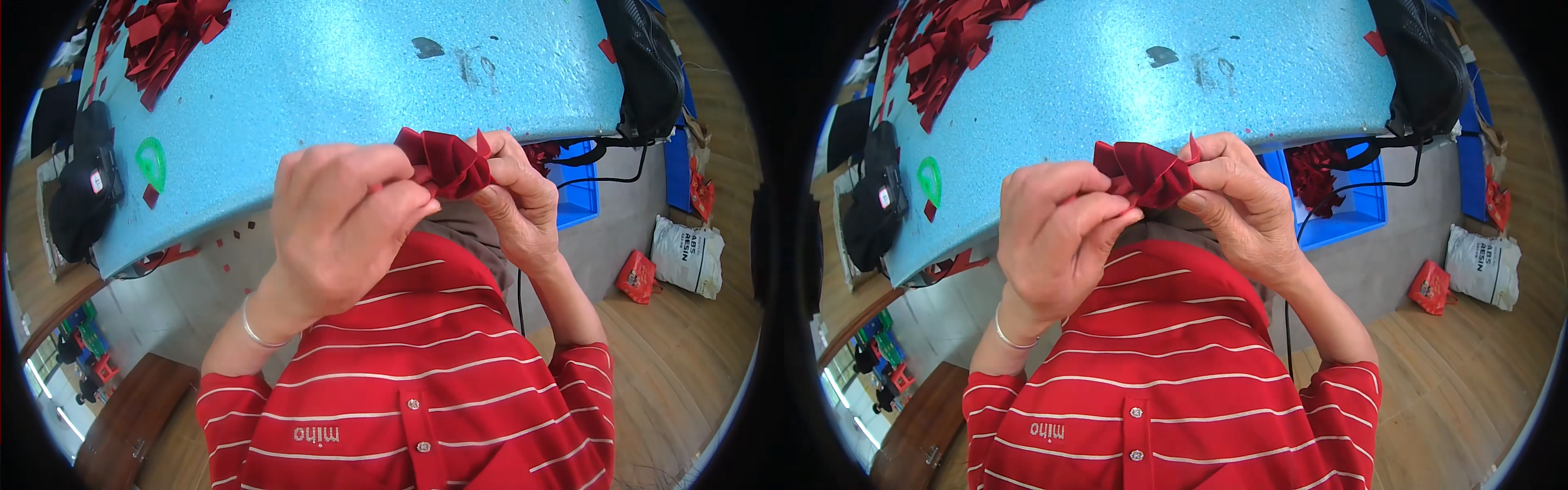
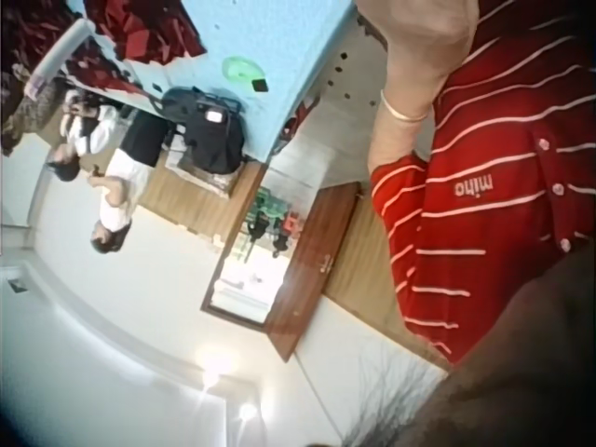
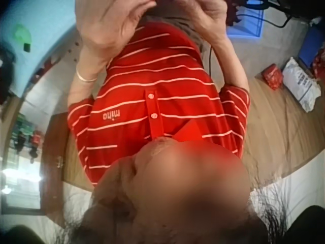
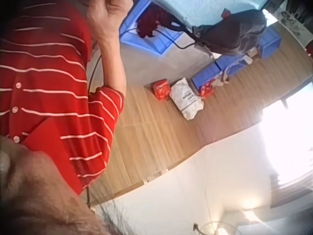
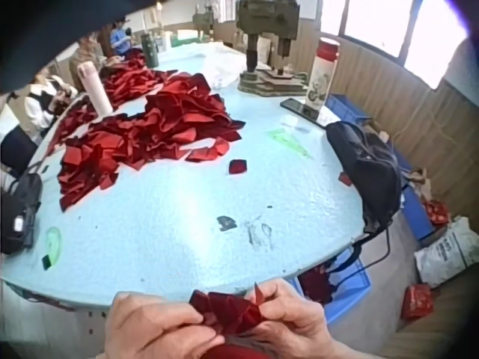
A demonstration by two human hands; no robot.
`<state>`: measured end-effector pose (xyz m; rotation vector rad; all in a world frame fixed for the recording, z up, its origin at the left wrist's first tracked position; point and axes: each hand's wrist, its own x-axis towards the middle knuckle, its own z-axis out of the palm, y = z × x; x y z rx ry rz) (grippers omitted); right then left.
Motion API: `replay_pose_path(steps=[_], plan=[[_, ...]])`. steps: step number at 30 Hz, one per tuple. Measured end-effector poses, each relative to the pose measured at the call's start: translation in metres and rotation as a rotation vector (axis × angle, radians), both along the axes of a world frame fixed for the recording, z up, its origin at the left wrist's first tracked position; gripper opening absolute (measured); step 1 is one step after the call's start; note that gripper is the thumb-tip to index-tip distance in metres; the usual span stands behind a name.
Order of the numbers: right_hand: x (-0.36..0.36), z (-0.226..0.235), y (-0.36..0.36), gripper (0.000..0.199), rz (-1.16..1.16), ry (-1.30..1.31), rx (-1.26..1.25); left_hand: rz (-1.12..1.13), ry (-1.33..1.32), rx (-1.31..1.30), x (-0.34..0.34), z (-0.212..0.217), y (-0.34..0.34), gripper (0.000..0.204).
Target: Folding red fabric strips into decorative petal shapes at a factory workbench.
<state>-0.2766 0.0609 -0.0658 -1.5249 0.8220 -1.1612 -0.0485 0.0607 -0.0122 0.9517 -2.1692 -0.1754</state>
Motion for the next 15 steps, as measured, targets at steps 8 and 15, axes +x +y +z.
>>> replay_pose_path(steps=[8, 15], plan=[[0.001, -0.003, 0.001, 0.014, -0.009, -0.019, -0.086, 0.209, 0.423, 0.432, -0.007, -0.014, 0.022, 0.016], [-0.001, -0.013, -0.003, 0.015, 0.047, -0.058, -0.035, 0.079, 1.062, 1.478, 0.0, -0.024, 0.019, 0.019]])
